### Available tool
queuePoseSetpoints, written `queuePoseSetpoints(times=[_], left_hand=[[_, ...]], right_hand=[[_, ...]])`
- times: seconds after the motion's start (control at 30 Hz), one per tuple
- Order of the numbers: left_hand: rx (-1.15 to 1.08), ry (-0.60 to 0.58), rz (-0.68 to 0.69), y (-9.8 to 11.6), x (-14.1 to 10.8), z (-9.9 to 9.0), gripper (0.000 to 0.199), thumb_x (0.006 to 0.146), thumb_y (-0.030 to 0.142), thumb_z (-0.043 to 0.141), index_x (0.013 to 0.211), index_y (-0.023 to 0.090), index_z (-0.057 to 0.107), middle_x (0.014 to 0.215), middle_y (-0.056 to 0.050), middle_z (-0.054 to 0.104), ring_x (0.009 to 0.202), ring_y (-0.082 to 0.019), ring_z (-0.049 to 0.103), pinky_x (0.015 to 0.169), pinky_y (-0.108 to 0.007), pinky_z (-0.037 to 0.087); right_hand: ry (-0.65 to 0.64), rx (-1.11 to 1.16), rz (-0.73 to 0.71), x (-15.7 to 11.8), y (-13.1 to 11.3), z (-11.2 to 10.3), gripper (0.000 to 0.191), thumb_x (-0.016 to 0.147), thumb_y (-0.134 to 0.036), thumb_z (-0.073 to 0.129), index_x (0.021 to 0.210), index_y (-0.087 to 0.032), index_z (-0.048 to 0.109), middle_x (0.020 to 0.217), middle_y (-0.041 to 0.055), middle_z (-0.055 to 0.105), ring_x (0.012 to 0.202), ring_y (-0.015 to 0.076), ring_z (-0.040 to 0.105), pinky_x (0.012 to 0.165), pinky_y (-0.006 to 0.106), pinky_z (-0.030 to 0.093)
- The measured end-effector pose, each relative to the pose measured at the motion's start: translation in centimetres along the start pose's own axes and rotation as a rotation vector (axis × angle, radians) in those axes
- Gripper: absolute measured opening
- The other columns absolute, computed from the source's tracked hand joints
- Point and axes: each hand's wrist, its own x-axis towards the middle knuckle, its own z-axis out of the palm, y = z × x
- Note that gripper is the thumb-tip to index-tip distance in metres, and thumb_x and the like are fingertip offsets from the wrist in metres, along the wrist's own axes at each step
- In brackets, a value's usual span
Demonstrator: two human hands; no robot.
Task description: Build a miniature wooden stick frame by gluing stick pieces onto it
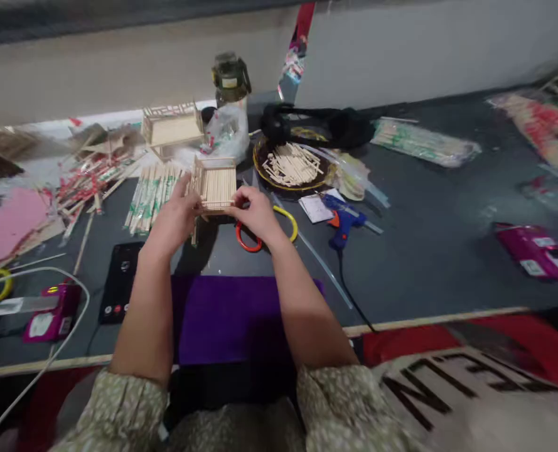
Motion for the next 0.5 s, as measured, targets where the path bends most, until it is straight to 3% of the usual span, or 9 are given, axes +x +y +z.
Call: queuePoseSetpoints(times=[0.13, 0.27, 0.5], left_hand=[[-0.035, 0.071, 0.025, -0.7, 0.2, 0.9, 0.029, 0.089, 0.01, 0.042, 0.106, 0.018, 0.065, 0.172, -0.01, 0.023, 0.134, -0.034, 0.059, 0.104, -0.047, 0.054], [-0.073, 0.126, 0.086, -1.4, 0.3, 1.5, 0.026, 0.093, 0.014, 0.044, 0.107, 0.02, 0.064, 0.172, -0.008, 0.025, 0.128, -0.032, 0.064, 0.1, -0.043, 0.056], [-0.1, 0.124, 0.055, -1.1, 0.3, 1.4, 0.026, 0.094, 0.012, 0.047, 0.112, 0.02, 0.064, 0.171, -0.009, 0.026, 0.131, -0.032, 0.063, 0.105, -0.041, 0.052]], right_hand=[[0.085, -0.217, -0.111, -0.3, -1.2, 0.1, 0.025, 0.074, -0.026, 0.077, 0.097, -0.024, 0.067, 0.1, 0.0044, 0.063, 0.095, 0.0243, 0.058, 0.086, 0.04, 0.046], [0.118, -0.513, -0.214, -0.4, -3.5, 1.3, 0.033, 0.083, -0.035, 0.074, 0.114, -0.026, 0.069, 0.121, 0.0089, 0.062, 0.117, 0.0325, 0.051, 0.096, 0.048, 0.039], [0.07, -0.654, -0.232, -0.4, -5.4, 3.3, 0.013, 0.09, -0.03, 0.064, 0.098, -0.024, 0.072, 0.116, 0.007, 0.067, 0.114, 0.0309, 0.05, 0.096, 0.048, 0.031]])
